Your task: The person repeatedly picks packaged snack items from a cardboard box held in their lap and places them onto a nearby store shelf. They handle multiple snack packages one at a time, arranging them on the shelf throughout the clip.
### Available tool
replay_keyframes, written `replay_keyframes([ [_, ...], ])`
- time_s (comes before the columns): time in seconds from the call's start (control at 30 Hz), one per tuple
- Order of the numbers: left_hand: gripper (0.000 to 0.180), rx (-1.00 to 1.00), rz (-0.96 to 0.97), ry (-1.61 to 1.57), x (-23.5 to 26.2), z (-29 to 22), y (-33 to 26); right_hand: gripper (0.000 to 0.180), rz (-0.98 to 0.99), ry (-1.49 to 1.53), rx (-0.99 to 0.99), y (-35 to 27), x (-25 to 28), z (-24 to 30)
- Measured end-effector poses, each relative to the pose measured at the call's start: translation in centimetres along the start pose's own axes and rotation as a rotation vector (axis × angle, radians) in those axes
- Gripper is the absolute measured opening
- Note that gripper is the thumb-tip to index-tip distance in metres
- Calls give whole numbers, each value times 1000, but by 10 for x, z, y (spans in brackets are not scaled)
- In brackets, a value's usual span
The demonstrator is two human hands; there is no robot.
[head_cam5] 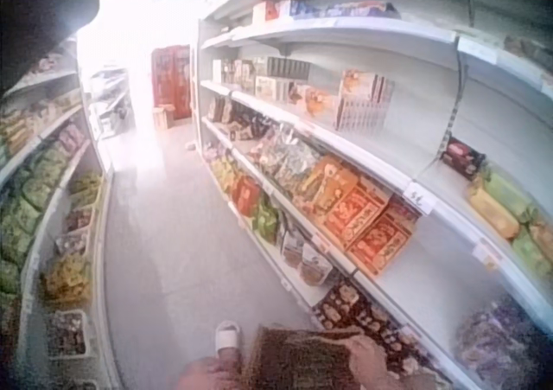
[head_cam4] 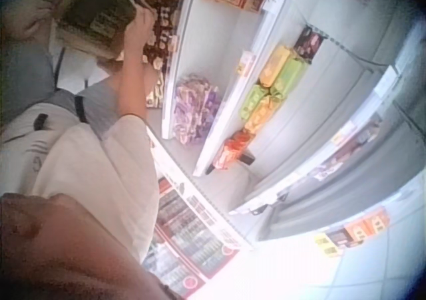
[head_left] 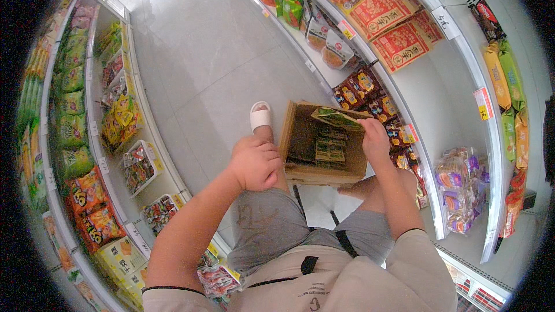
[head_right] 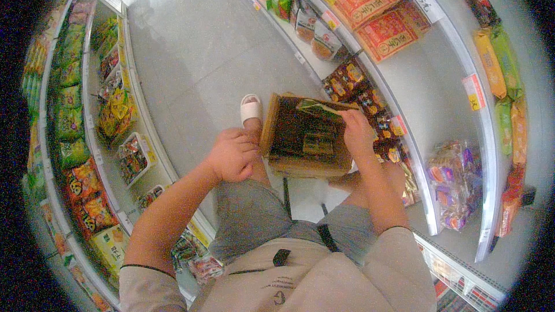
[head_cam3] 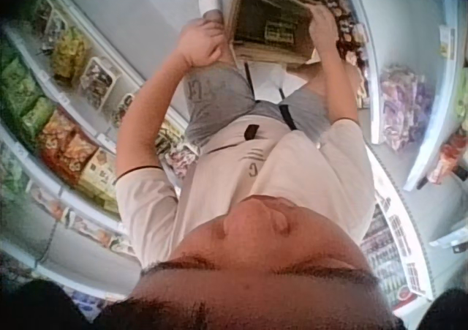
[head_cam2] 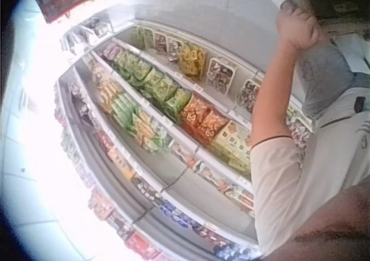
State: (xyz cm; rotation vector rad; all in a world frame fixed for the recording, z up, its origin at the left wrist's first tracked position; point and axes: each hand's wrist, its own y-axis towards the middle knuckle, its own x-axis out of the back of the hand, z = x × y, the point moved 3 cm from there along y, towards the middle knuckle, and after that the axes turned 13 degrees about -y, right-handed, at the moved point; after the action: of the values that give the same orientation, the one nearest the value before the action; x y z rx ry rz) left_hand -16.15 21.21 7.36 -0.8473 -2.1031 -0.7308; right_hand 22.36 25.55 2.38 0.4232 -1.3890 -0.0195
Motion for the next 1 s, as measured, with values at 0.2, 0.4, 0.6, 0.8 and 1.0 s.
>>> replay_keyframes([
  [0.2, 26, -42, -21, -33, 0, -2, 10, 43, 285, -173, 202, -32, -79, -17],
  [0.4, 29, -25, 19, -39, 5, 0, 9, 46, 927, -423, 117, -45, -164, -18],
  [0.6, 31, 18, 80, -93, 8, 1, 1, 54, 995, -457, 71, -39, -211, -24],
  [0.8, 34, 28, 131, -136, 9, 9, 2, 48, 1057, -396, 74, -18, -245, -33],
  [1.0, 37, 34, 167, -195, 7, 14, 2, 38, 1082, -296, -14, -13, -286, -37],
])
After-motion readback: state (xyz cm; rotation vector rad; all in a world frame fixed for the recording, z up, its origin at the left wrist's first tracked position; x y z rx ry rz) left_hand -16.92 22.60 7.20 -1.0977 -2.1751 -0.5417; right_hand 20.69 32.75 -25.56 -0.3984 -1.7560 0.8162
